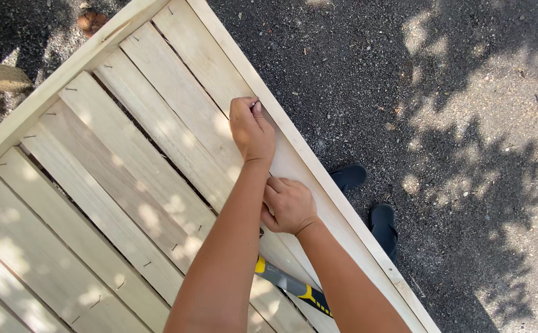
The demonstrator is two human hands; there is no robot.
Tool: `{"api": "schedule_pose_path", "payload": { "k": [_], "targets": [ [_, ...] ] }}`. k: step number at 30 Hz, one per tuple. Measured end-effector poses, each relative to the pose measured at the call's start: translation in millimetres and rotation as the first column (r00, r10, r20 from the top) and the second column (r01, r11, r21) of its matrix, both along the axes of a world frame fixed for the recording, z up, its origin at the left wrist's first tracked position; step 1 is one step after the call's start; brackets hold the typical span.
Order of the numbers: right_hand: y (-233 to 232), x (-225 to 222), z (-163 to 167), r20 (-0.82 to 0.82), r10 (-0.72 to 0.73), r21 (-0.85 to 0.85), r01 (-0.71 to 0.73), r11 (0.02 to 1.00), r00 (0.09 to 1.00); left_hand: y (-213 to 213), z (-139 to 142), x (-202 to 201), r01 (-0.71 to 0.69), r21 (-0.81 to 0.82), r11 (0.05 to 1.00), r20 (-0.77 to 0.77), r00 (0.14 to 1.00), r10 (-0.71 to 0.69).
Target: The person sits on a wooden slatted frame outdoors and hammers nails into the slats, taking nails by hand from an open cardboard nail box and driving them one at a time across the slat surface.
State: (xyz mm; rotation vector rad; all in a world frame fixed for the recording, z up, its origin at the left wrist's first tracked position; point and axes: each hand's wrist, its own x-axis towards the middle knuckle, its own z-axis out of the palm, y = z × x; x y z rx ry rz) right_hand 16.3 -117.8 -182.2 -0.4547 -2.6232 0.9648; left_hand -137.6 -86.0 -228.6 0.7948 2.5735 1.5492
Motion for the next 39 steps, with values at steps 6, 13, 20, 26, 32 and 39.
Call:
{"api": "schedule_pose_path", "payload": {
  "k": [6,13,20,26,32,39],
  "targets": [
    [4.5,-9.1,5.1,0.058,-0.055,0.087,0.050,0.995,0.997,-88.3,45.3,-15.3,0.011,0.113,0.994,0.356,0.933,-0.050],
    [-36.4,4.4,37.4,0.178,-0.316,-0.211,0.350,0.913,0.932,-156.8,59.7,-2.0,-0.219,0.136,0.966,0.514,0.849,0.119],
    [-113.4,68.6,50.6,0.439,-0.201,-0.025,0.236,0.971,0.876,-134.4,42.0,13.2,-0.173,0.187,0.967,0.451,0.889,0.072],
    [-112.7,84.5,50.4,0.407,-0.235,-0.062,0.284,0.957,0.882,-108.0,52.8,14.0,-0.023,0.095,0.995,0.476,0.879,-0.025],
    [-104.5,106.7,55.8,0.318,-0.230,-0.115,0.278,0.954,0.920,-71.9,59.0,18.4,0.205,-0.236,0.950,0.133,0.975,-0.178],
    [-102.4,109.5,60.8,0.353,-0.207,-0.306,0.322,0.896,0.912,-57.0,43.2,26.9,0.282,-0.339,0.898,0.028,0.957,-0.290]
  ]
}}
